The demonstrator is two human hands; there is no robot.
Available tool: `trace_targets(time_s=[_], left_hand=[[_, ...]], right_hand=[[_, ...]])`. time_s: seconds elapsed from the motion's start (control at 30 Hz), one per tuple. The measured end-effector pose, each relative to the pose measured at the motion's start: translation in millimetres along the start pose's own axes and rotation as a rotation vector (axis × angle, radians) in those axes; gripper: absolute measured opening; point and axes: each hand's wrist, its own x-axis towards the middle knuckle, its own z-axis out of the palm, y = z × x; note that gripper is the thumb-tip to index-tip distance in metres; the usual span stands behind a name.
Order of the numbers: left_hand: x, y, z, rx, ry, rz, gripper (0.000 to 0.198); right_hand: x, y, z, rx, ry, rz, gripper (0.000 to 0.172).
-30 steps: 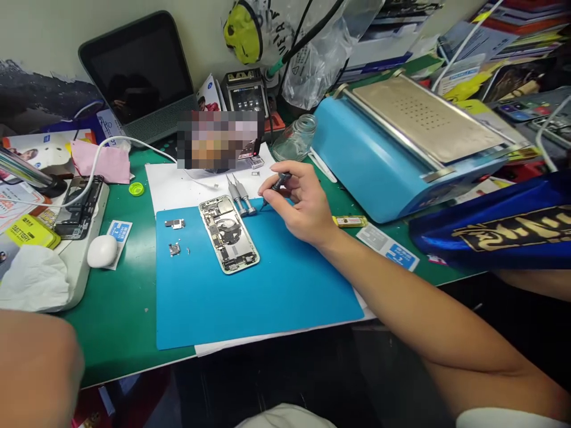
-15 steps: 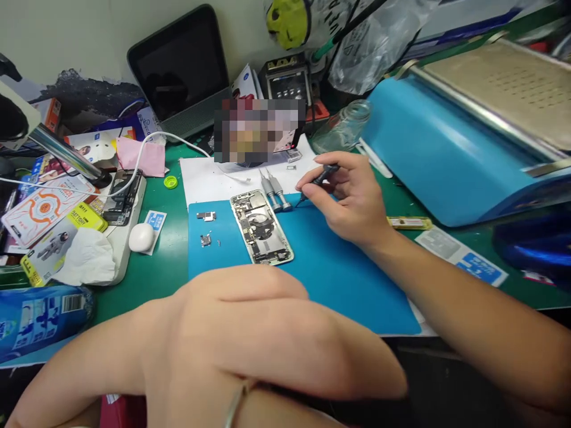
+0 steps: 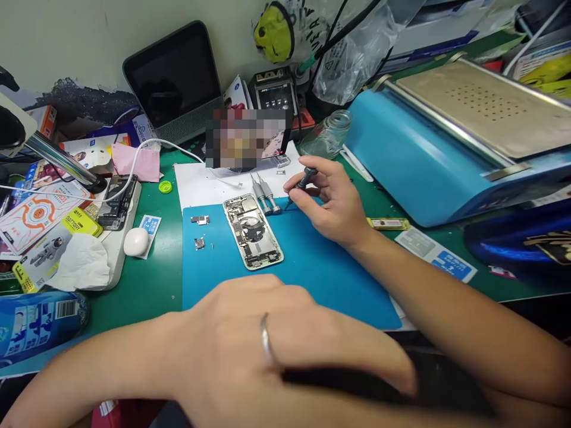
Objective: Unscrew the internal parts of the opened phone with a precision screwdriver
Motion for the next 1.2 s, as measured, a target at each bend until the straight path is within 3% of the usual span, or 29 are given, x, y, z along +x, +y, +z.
trace_targets(time_s=[0.07,0.13,0.2,0.33,0.73,0.93,1.03,1.2], left_hand=[[0,-9,19.8,-0.002,0.019,0.168,0.035],[-10,-19,39.5,0.209,-0.146,0.063,0.038],[-26,-26,56.1,0.421,-0.271,0.005,0.057],[-52,-32,74.1,0.644,-0.379,-0.075,0.088],[-54,-38,77.0,0.774,-0.400,-0.088,0.094],[-54,-39,77.2,0.759,-0.400,-0.075,0.092],[-54,-40,77.5,0.745,-0.388,-0.078,0.090],[-55,-40,76.4,0.720,-0.375,-0.080,0.089]], right_hand=[[-1,1,-1,-0.021,-0.001,0.004,0.050],[-2,1,-2,-0.049,0.008,0.021,0.052],[-1,0,-2,-0.075,0.016,0.038,0.053],[-1,-2,-2,-0.096,0.022,0.077,0.055],[-3,-13,3,0.022,0.191,0.069,0.057],[-19,-55,5,0.047,0.051,0.147,0.053],[-34,-60,9,0.047,0.145,0.169,0.052],[-44,-45,15,0.076,0.304,0.284,0.054]])
